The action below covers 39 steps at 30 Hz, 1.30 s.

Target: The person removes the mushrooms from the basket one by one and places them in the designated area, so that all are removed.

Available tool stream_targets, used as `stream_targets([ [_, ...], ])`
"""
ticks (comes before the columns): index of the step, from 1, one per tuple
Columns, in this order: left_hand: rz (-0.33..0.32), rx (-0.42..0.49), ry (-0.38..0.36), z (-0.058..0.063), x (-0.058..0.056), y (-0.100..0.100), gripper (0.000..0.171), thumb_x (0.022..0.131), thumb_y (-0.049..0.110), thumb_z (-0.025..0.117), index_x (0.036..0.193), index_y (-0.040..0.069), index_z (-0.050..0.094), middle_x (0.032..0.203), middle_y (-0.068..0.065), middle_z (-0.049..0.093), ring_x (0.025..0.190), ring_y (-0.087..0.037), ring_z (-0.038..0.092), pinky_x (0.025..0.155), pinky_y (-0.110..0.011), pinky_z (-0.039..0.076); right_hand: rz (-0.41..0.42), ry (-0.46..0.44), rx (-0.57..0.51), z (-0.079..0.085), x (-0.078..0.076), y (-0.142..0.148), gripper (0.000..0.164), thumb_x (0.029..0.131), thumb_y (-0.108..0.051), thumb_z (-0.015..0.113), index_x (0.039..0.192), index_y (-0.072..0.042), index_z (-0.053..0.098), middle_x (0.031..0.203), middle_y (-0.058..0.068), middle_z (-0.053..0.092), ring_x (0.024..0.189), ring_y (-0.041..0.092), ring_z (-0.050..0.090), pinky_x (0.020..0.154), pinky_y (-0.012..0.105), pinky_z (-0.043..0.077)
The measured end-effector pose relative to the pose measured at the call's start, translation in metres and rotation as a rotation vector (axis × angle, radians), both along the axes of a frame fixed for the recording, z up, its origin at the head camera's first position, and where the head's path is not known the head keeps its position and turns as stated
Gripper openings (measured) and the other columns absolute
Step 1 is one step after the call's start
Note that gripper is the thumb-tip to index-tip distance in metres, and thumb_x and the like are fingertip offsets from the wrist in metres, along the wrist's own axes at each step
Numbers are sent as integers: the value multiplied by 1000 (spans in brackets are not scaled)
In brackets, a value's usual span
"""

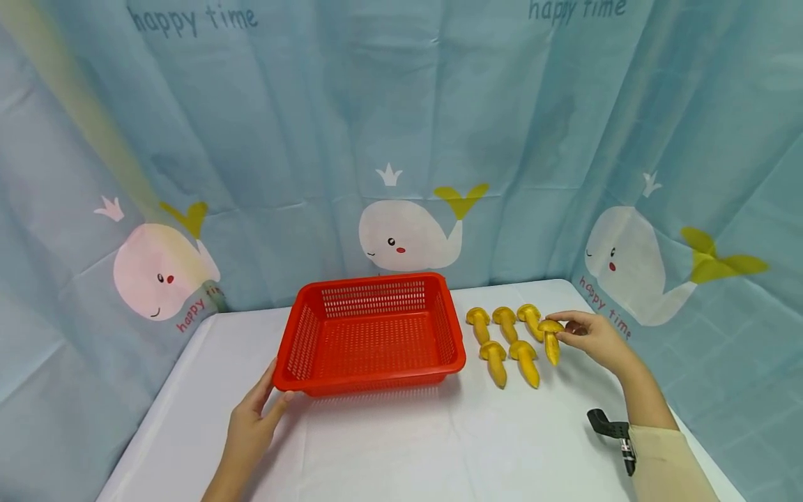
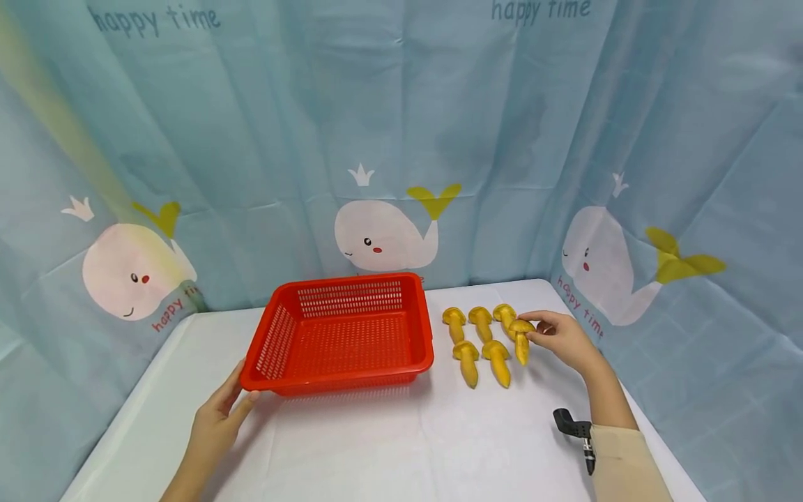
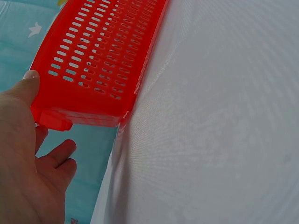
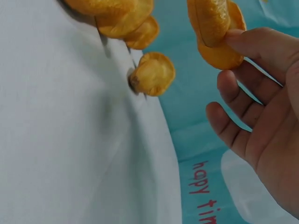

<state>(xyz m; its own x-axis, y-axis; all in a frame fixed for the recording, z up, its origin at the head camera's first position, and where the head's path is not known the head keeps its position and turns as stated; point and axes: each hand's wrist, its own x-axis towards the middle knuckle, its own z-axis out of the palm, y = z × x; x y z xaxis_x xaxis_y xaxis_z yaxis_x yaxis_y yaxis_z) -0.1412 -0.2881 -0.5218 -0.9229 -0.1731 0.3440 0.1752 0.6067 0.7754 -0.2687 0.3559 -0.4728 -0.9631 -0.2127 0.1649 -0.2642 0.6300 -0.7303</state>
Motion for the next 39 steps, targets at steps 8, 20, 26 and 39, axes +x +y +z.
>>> stream_targets([
  [8, 3, -2, 7, -2, 1, -1, 76, 94, 23, 76, 159, 31, 38, 158, 4, 46, 130, 21, 38, 100, -2, 34, 11, -22, 27, -10, -4, 7, 35, 95, -26, 76, 127, -13, 72, 105, 9, 70, 87, 19, 58, 67, 25, 53],
  [20, 16, -19, -14, -2, 0, -2, 76, 95, 27, 75, 159, 38, 35, 158, 4, 45, 129, 24, 36, 98, 0, 33, 64, -122, 55, -29, -13, 14, 33, 94, -21, 76, 126, -12, 72, 103, 6, 68, 89, 21, 55, 69, 26, 52],
  [26, 17, -21, -26, -3, 0, -1, 74, 96, 30, 74, 160, 33, 36, 158, 3, 46, 128, 25, 36, 98, 0, 33, 53, -174, 66, -33, -14, 14, 33, 94, -22, 76, 125, -12, 72, 104, 6, 68, 90, 24, 54, 70, 26, 50],
  [39, 22, -17, -8, -4, -1, -1, 76, 95, 29, 75, 157, 44, 34, 158, 7, 46, 129, 24, 36, 98, -1, 34, 33, -183, 124, -40, -16, 14, 34, 95, -25, 75, 126, -12, 72, 108, 4, 69, 91, 22, 54, 71, 26, 52],
])
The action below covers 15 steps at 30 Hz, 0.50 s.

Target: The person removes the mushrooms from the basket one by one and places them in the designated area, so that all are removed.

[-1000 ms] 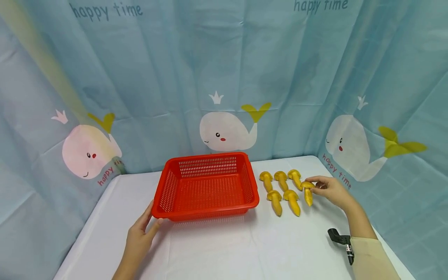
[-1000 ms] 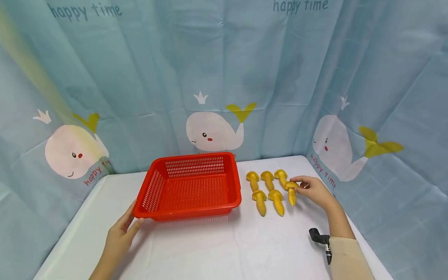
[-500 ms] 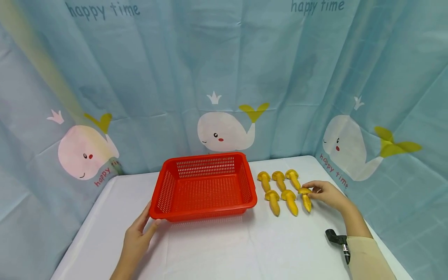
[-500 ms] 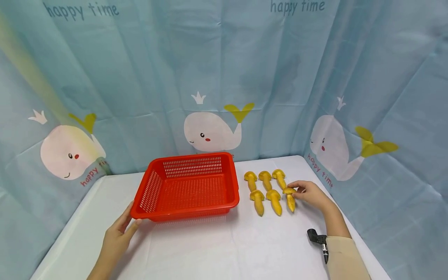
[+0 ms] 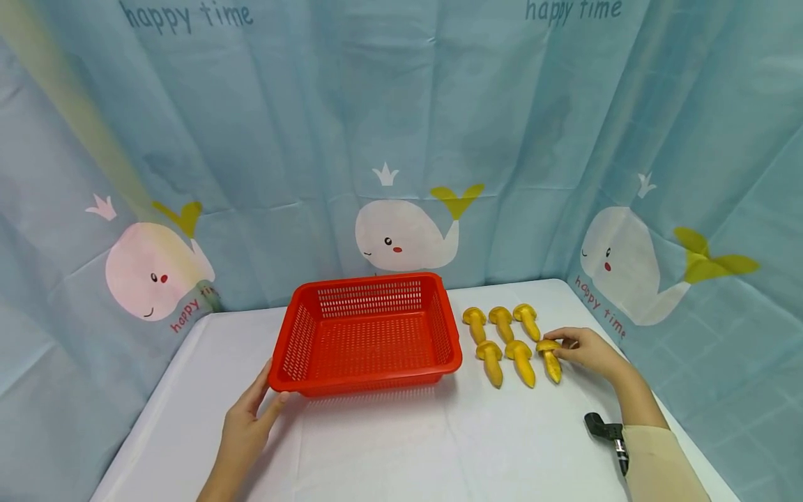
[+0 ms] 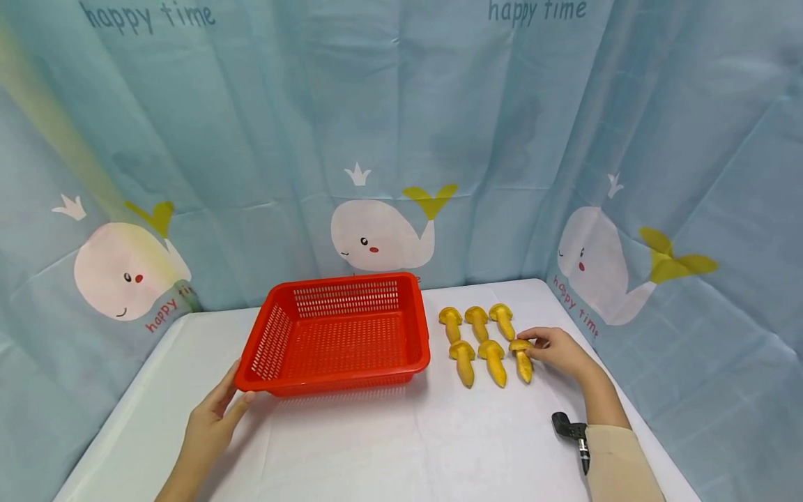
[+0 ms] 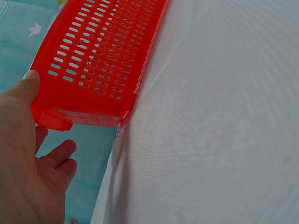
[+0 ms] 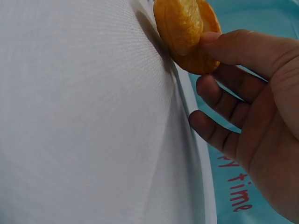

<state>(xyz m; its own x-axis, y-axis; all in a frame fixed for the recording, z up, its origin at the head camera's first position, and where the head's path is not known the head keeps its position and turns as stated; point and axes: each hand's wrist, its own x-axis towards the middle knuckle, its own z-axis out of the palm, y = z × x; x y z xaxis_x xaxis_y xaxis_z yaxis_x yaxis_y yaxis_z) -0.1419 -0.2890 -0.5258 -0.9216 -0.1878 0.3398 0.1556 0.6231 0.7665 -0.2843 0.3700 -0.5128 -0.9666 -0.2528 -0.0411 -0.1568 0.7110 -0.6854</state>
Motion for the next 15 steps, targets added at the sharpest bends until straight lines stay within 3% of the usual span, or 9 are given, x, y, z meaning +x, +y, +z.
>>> stream_targets([
  [9, -7, -3, 2, 2, 0, 0, 75, 95, 28, 75, 159, 35, 36, 158, 5, 46, 129, 23, 37, 98, -1, 34, 24, -2, -32, 0, -1, 3, 35, 94, -23, 75, 127, -12, 72, 106, 8, 68, 91, 24, 54, 71, 25, 51],
  [15, -6, -5, -4, 2, 0, 0, 76, 95, 25, 75, 158, 40, 35, 158, 4, 46, 129, 23, 36, 98, -1, 34, 14, -11, -32, 0, 1, 3, 36, 95, -25, 75, 128, -13, 71, 110, 7, 69, 93, 24, 54, 72, 26, 51],
])
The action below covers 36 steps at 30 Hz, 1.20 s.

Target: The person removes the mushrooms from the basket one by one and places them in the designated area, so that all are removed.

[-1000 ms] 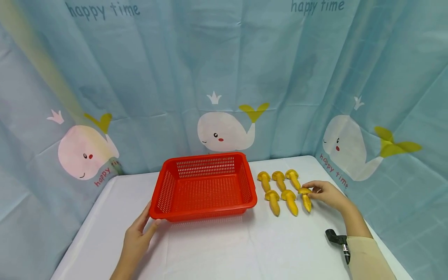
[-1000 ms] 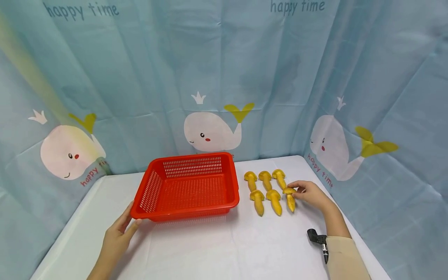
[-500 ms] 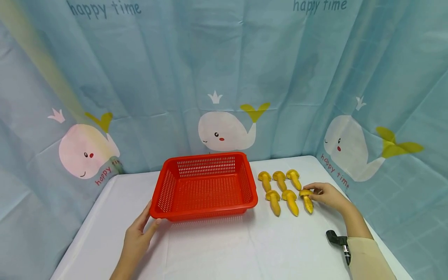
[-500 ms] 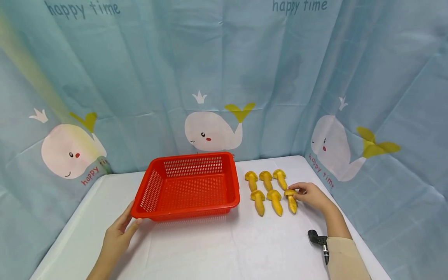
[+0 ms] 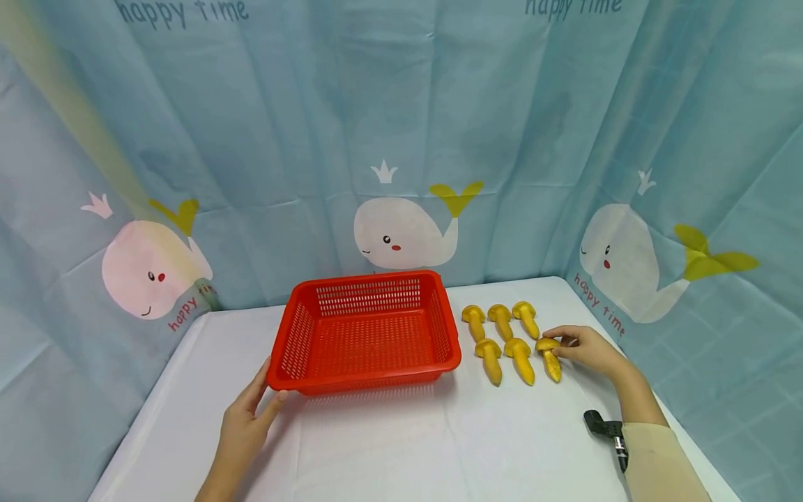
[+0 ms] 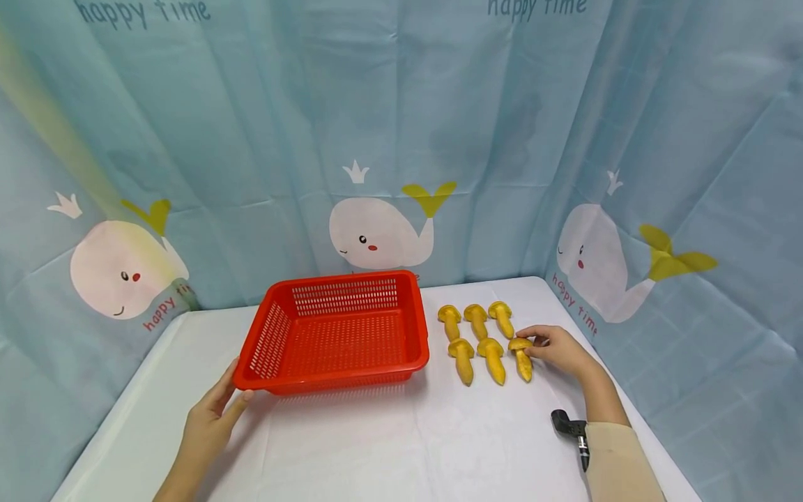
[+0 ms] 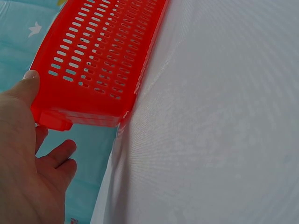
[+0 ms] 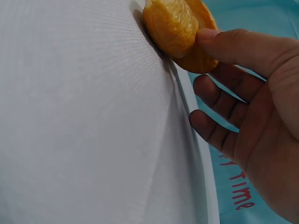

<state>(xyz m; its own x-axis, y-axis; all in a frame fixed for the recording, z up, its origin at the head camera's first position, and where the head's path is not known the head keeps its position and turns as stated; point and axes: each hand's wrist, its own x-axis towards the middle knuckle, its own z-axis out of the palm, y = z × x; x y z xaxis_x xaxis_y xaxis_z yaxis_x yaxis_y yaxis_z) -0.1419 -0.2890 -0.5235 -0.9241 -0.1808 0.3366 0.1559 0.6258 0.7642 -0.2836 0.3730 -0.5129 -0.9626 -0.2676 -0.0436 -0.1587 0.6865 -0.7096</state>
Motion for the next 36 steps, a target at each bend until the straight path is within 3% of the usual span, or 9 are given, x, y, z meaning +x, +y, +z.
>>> stream_targets([
  [11, -7, -2, -7, 0, -1, -1, 76, 95, 29, 74, 158, 43, 33, 159, 5, 45, 130, 24, 36, 98, -1, 33, 0, -20, -27, 0, -2, 0, 40, 94, -27, 76, 130, -10, 70, 102, 9, 64, 90, 25, 54, 70, 26, 51],
  [28, -10, 7, -12, -1, -1, -1, 76, 95, 31, 74, 157, 44, 33, 159, 6, 45, 129, 24, 36, 98, -1, 34, -6, -33, 0, 3, -1, -2, 42, 94, -29, 76, 131, -12, 69, 108, 7, 67, 94, 25, 57, 76, 31, 54],
  [36, -10, 1, -16, 0, 0, -1, 76, 95, 31, 74, 158, 41, 33, 159, 6, 45, 129, 24, 35, 98, 0, 33, -3, 23, 20, 8, 0, -2, 43, 94, -30, 76, 132, -10, 68, 111, 8, 69, 99, 25, 58, 77, 29, 54],
])
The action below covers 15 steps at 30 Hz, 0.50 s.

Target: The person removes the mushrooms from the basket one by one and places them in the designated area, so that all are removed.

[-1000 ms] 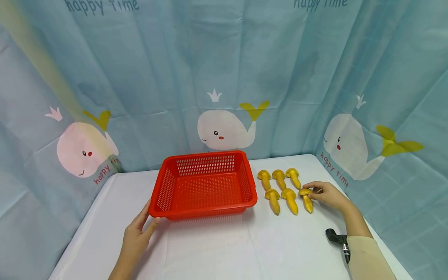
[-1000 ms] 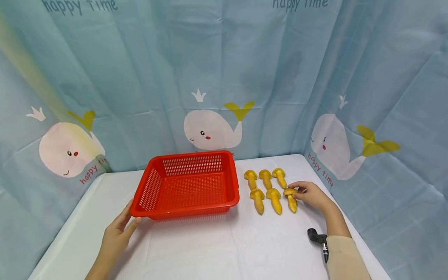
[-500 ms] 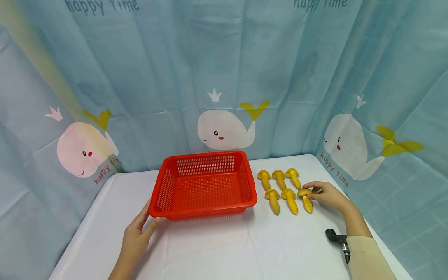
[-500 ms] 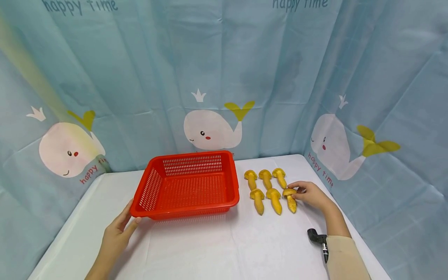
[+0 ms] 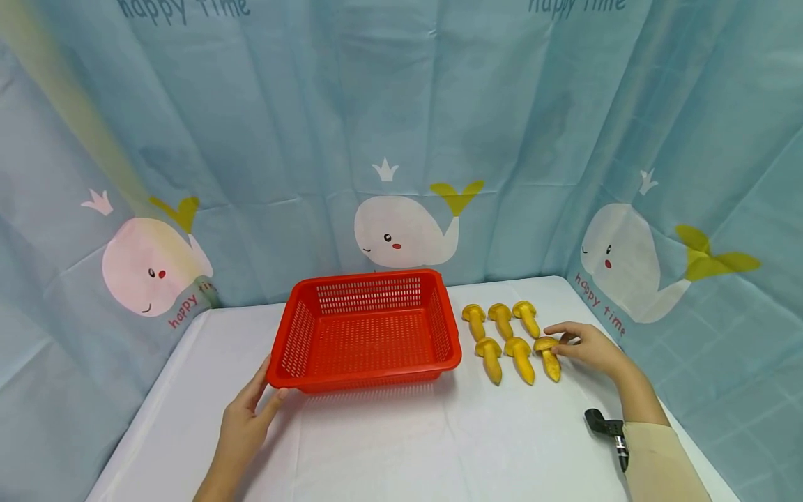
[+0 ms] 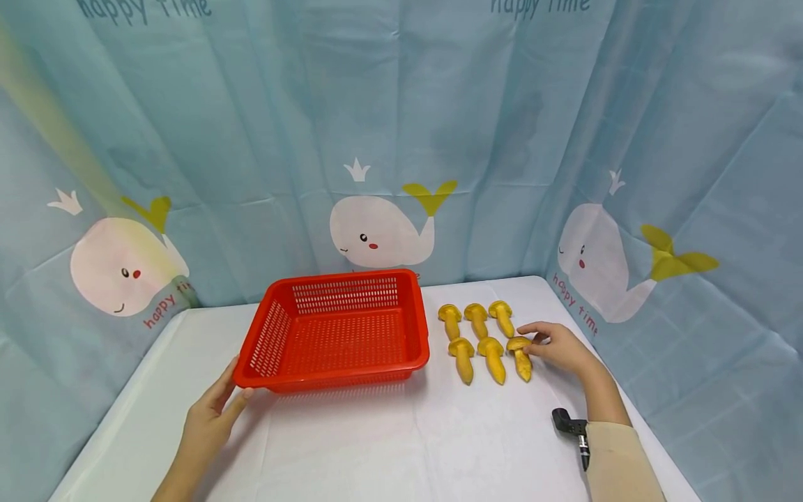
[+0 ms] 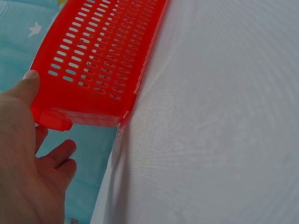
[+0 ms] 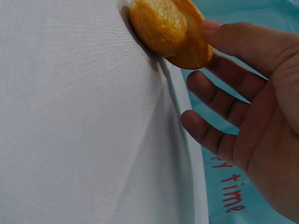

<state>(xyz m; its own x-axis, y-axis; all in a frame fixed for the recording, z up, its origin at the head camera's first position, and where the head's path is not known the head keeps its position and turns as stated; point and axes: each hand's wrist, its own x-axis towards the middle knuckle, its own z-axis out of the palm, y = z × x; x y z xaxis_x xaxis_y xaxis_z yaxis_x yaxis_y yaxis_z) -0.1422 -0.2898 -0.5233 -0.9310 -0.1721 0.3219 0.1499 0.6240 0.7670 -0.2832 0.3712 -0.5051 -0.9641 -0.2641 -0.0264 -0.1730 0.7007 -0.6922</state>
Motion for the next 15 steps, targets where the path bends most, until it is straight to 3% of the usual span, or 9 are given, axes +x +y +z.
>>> stream_targets([
  [15, -17, 19, 69, -1, -1, -2, 78, 92, 16, 78, 158, 29, 40, 157, 2, 48, 131, 20, 39, 100, 0, 34, -9, 127, -8, 12, 6, -2, 38, 97, -27, 73, 129, -8, 69, 105, 7, 69, 90, 19, 59, 72, 27, 54],
])
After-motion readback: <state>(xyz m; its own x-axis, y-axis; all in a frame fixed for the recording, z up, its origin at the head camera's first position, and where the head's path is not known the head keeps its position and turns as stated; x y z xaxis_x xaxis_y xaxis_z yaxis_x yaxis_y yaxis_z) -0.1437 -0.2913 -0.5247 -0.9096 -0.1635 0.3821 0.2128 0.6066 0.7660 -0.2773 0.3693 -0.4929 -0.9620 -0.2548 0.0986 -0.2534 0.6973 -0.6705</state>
